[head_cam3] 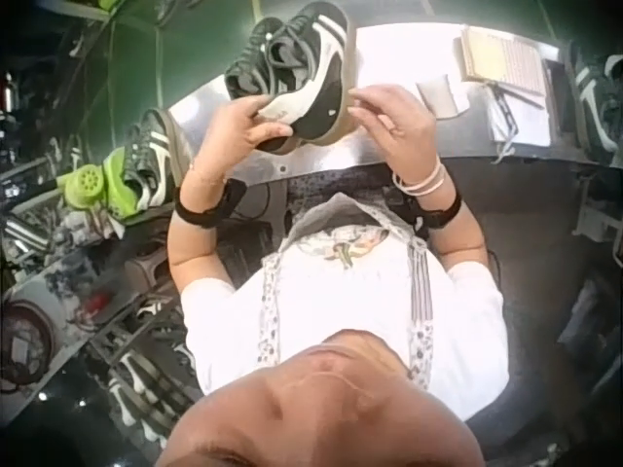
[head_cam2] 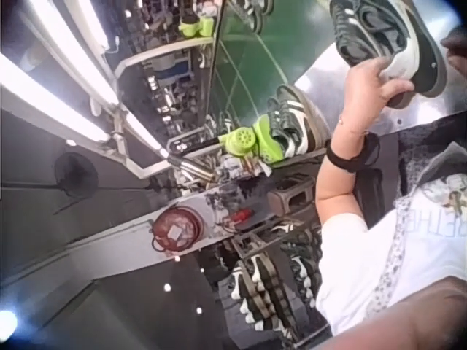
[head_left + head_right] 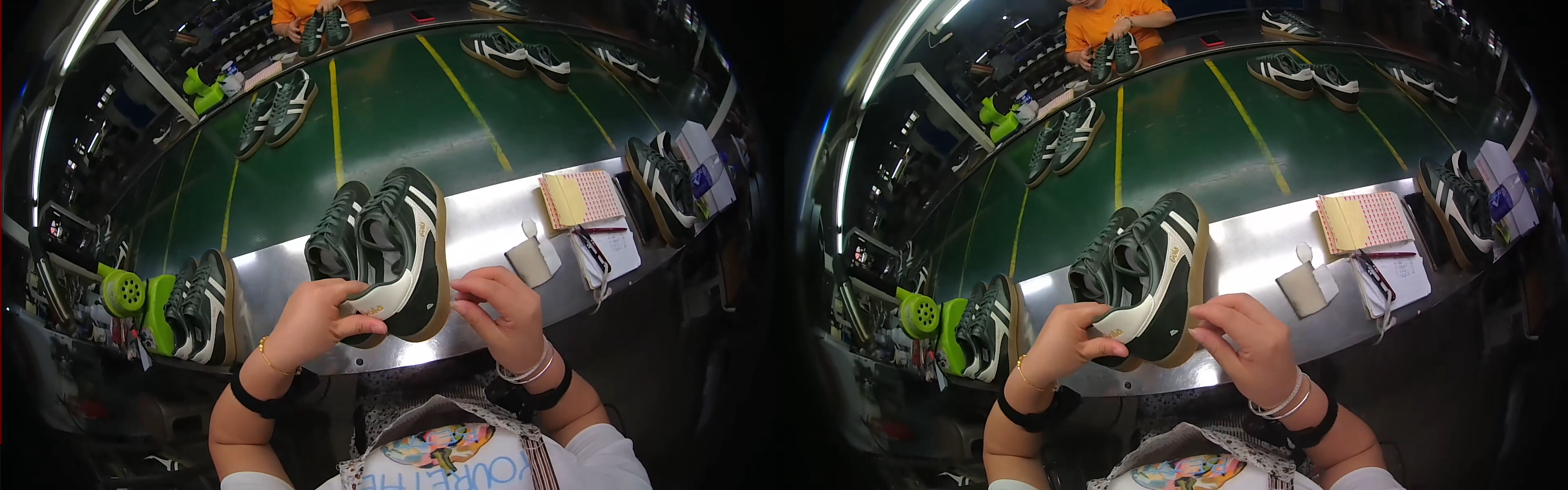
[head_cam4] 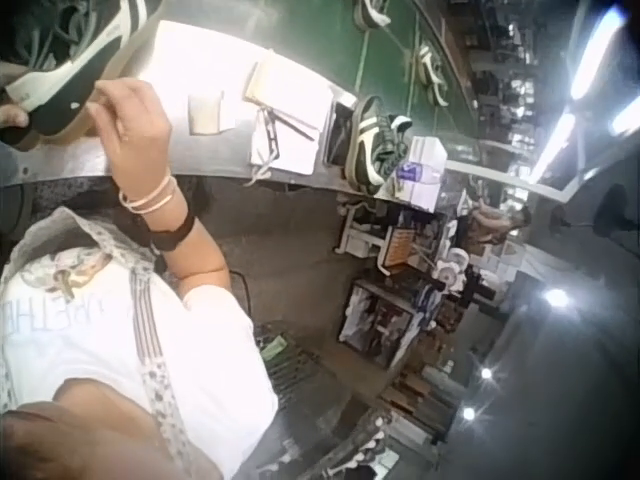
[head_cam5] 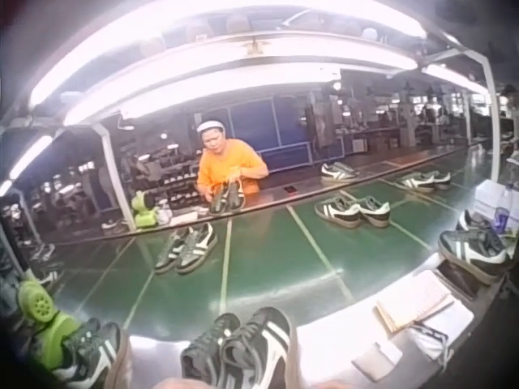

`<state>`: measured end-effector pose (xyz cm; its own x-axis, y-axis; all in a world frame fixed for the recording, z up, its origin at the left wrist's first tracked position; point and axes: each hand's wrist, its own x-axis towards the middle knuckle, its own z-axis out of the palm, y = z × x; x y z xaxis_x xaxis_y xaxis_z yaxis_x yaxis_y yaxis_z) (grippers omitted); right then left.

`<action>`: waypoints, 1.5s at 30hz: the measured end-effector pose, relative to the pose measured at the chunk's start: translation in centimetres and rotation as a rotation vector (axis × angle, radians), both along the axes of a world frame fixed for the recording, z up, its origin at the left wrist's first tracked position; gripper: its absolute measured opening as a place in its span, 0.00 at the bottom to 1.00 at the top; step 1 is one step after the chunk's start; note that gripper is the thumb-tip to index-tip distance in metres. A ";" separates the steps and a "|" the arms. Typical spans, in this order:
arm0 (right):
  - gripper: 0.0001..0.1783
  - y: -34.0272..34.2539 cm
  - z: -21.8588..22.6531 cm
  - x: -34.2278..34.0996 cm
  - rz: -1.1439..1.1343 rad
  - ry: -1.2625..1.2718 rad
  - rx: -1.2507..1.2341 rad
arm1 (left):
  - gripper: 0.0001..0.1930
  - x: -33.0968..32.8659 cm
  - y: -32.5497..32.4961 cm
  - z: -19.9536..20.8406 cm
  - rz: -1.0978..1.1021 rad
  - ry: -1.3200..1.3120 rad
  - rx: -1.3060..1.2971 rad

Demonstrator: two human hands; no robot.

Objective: Inspecting, cleaning, and organizing green sneakers in a manufacturing facility.

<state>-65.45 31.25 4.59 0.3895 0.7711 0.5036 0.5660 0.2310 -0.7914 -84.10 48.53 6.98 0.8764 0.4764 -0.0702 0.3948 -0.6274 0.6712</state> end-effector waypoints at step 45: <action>0.08 -3.7 -1.5 -4.3 -0.131 -0.128 -0.041 | 0.28 -1.8 -4.2 -0.8 -0.011 -0.091 0.047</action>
<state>-69.74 27.53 3.08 0.4227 0.7386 0.5252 0.6862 0.1177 -0.7178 -85.86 44.37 6.18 0.8832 0.4678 0.0325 0.3263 -0.6628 0.6740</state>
